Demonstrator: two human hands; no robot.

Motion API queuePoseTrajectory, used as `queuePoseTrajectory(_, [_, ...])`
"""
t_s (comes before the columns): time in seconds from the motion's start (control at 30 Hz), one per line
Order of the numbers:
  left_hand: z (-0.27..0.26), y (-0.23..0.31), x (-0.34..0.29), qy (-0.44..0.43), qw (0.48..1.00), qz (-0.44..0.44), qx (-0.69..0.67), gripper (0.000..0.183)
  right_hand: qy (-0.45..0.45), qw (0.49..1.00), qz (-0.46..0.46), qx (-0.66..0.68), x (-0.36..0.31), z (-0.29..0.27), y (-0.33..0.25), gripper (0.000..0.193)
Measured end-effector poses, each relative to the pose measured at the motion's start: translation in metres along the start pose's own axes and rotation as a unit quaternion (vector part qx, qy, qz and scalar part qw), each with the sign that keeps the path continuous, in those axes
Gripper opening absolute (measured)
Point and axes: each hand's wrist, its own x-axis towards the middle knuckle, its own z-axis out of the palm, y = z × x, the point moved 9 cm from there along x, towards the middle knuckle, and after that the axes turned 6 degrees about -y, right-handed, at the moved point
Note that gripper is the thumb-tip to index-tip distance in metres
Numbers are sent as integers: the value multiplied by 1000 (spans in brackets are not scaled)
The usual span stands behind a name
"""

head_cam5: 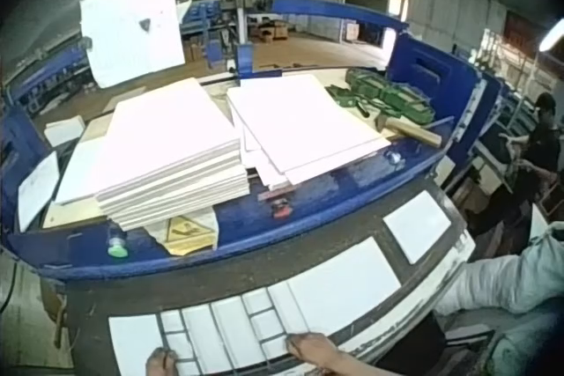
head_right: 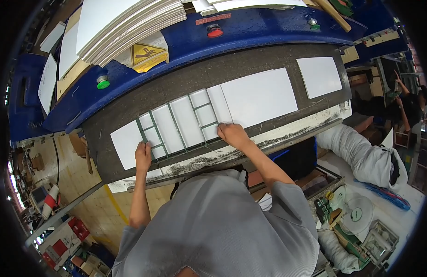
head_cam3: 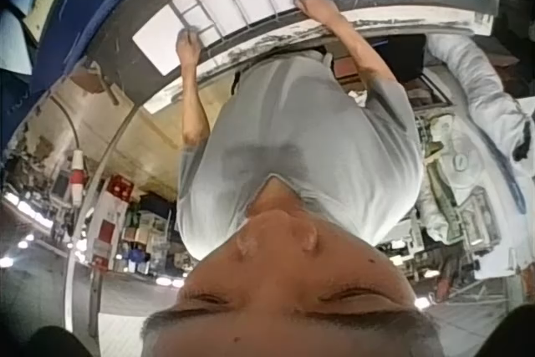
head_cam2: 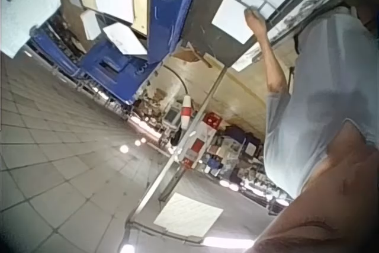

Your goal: Arrange and align white material panels and green grid frames on a workbench for processing.

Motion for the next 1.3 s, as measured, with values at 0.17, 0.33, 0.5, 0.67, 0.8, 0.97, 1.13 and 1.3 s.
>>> queuePoseTrajectory(0.17, [-1,1,-1,-18,999,-26,-3,28,6,1000,-15,13,0,4,3,31])
queuePoseTrajectory(0.33, [1,-4,-1,-28,999,-20,7,29,-25,999,11,23,1,6,4,33])
queuePoseTrajectory(0.5, [9,-16,2,-58,997,-24,50,33,-97,995,31,-8,6,3,6,41])
queuePoseTrajectory(0.67, [10,-11,10,-101,993,-34,50,36,-229,969,64,70,14,12,22,51])
queuePoseTrajectory(0.8, [6,-14,7,-63,997,-12,44,34,-215,970,67,91,17,8,16,50])
queuePoseTrajectory(0.97, [2,-10,6,-47,998,-22,29,31,-190,967,79,150,16,9,22,51])
queuePoseTrajectory(1.13, [2,-8,0,-22,999,-39,10,26,-161,982,56,84,15,3,12,44])
queuePoseTrajectory(1.3, [4,-4,-2,-22,998,-46,45,24,-162,980,105,56,8,-6,5,38])
